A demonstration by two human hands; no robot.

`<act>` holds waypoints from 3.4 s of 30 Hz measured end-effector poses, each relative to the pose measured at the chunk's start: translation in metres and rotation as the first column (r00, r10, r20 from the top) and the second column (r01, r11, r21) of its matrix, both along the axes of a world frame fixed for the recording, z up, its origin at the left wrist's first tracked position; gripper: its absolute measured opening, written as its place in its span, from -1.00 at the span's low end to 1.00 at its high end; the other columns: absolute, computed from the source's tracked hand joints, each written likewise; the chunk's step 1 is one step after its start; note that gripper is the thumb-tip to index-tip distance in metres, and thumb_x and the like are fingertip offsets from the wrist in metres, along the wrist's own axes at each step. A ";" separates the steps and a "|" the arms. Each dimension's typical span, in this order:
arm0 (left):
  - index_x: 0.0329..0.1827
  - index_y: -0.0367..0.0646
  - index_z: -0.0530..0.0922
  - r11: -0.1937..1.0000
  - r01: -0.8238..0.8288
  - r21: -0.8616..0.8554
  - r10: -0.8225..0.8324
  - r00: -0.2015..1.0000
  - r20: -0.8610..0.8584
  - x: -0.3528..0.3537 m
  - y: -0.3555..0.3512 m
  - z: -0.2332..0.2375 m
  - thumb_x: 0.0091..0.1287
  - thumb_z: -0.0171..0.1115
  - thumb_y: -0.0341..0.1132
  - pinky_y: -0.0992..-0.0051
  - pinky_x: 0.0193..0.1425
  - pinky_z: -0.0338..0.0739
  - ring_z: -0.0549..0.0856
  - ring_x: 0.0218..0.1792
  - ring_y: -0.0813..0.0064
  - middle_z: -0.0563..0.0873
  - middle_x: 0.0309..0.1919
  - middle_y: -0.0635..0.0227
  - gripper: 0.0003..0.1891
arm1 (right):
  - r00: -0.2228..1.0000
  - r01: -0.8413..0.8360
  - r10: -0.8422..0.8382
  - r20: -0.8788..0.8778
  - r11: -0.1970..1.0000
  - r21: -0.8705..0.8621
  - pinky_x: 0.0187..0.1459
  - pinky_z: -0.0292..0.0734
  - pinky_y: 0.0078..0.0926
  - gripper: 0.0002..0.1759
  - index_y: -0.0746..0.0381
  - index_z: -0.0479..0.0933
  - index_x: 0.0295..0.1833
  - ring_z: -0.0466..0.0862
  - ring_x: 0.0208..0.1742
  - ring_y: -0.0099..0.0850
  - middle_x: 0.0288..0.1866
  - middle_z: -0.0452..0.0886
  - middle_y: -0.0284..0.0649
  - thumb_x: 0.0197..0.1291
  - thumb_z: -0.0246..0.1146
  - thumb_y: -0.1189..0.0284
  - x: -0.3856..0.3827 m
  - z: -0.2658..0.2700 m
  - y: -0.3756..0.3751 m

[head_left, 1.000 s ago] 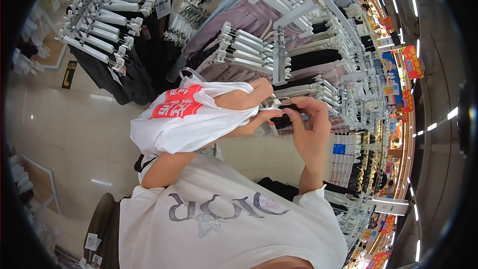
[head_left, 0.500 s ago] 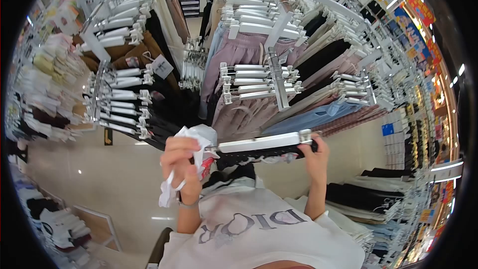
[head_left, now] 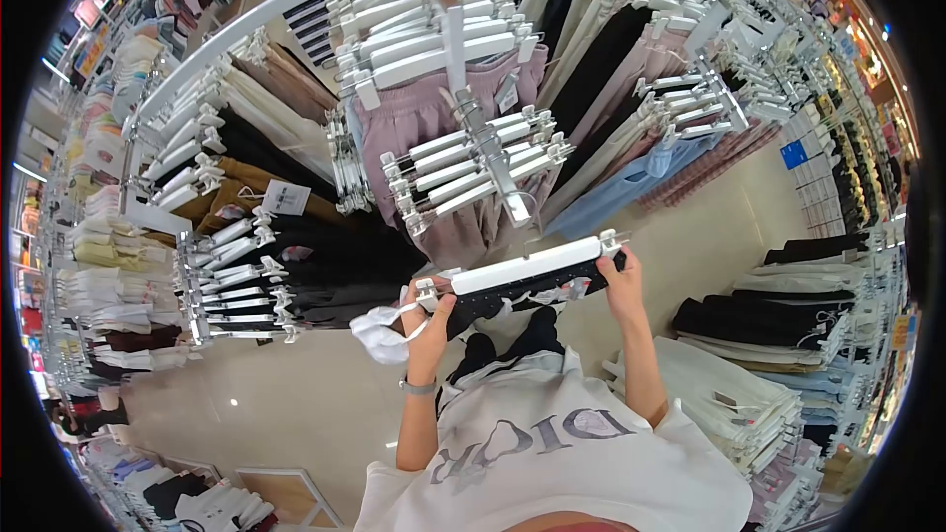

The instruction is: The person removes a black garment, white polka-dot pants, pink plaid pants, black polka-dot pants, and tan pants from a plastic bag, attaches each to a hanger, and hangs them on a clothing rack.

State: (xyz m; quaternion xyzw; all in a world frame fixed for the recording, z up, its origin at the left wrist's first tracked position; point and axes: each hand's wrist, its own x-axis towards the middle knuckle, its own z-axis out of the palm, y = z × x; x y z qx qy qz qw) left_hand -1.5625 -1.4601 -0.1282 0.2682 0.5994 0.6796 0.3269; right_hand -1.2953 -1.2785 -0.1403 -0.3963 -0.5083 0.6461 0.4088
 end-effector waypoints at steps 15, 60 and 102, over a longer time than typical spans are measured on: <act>-0.05 -0.17 0.51 0.936 -0.351 0.020 0.349 0.935 0.065 0.006 0.051 -0.038 0.39 0.32 -0.45 0.62 0.03 0.36 0.48 -0.15 0.64 0.57 -0.18 0.46 -0.83 | 0.983 -0.114 0.122 -0.136 0.991 0.065 0.15 0.45 -0.53 -0.63 0.31 0.49 0.20 0.56 0.12 -0.53 0.17 0.55 -0.22 0.27 0.24 0.55 -0.037 -0.021 0.061; 0.30 -0.37 0.43 0.915 -0.394 -0.089 0.386 0.918 -0.090 -0.015 0.090 -0.035 0.43 0.29 -0.30 0.51 0.22 0.39 0.57 0.03 0.53 0.65 0.02 0.25 -0.53 | 0.847 -0.316 -0.252 0.469 0.472 0.823 0.07 0.43 -0.25 -0.78 0.32 0.44 -0.05 0.50 0.02 -0.08 -0.06 0.56 -0.09 0.20 0.21 0.71 0.033 0.132 0.121; 0.09 -0.13 0.48 0.933 -0.332 0.137 0.085 0.575 0.814 0.126 0.011 0.012 0.27 -0.02 -0.44 0.56 -0.57 0.00 0.12 -0.68 0.70 0.17 -0.72 0.59 -0.68 | 0.851 -0.500 0.500 0.161 0.678 0.539 -0.12 0.54 -0.22 -0.80 0.29 0.54 -0.14 0.64 -0.19 -0.14 -0.29 0.64 -0.11 0.12 0.15 0.68 -0.029 0.013 0.000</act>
